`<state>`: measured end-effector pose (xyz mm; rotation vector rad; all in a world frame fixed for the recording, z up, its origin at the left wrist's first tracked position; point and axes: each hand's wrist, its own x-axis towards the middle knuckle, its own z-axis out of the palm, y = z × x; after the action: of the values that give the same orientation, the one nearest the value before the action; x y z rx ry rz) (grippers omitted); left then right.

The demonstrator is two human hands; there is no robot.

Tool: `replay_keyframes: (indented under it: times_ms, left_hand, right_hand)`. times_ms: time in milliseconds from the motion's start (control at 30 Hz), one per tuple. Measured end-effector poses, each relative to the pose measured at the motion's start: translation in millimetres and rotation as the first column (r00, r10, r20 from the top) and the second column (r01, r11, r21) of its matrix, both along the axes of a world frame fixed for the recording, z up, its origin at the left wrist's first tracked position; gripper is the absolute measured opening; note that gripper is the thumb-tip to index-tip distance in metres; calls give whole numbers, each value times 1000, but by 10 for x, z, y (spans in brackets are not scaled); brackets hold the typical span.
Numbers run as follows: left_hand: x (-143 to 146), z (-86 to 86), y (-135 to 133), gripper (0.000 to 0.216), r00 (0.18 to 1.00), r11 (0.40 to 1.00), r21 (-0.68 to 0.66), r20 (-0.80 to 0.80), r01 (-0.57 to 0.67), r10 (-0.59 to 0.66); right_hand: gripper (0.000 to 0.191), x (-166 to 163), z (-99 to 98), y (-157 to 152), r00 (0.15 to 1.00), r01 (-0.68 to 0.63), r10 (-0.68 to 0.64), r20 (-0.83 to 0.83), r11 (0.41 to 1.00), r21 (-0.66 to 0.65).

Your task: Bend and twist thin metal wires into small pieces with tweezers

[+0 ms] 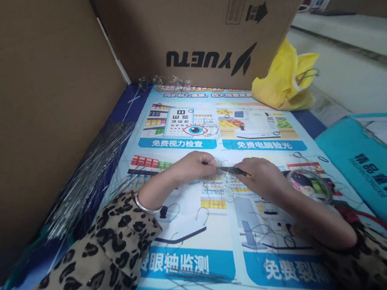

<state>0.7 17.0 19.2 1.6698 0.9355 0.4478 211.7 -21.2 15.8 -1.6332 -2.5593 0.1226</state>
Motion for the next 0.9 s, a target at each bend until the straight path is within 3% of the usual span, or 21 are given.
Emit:
replay_keyframes:
  times_ms: [567, 900]
  left_hand:
    - [2, 41, -10, 14, 998, 995, -69, 8, -66, 66]
    - [0, 18, -3, 14, 997, 998, 20, -43, -63, 63]
  right_hand:
    - [18, -17, 11, -21, 997, -18, 14, 70, 998, 59]
    - [18, -19, -11, -19, 993, -35, 20, 116, 991, 128]
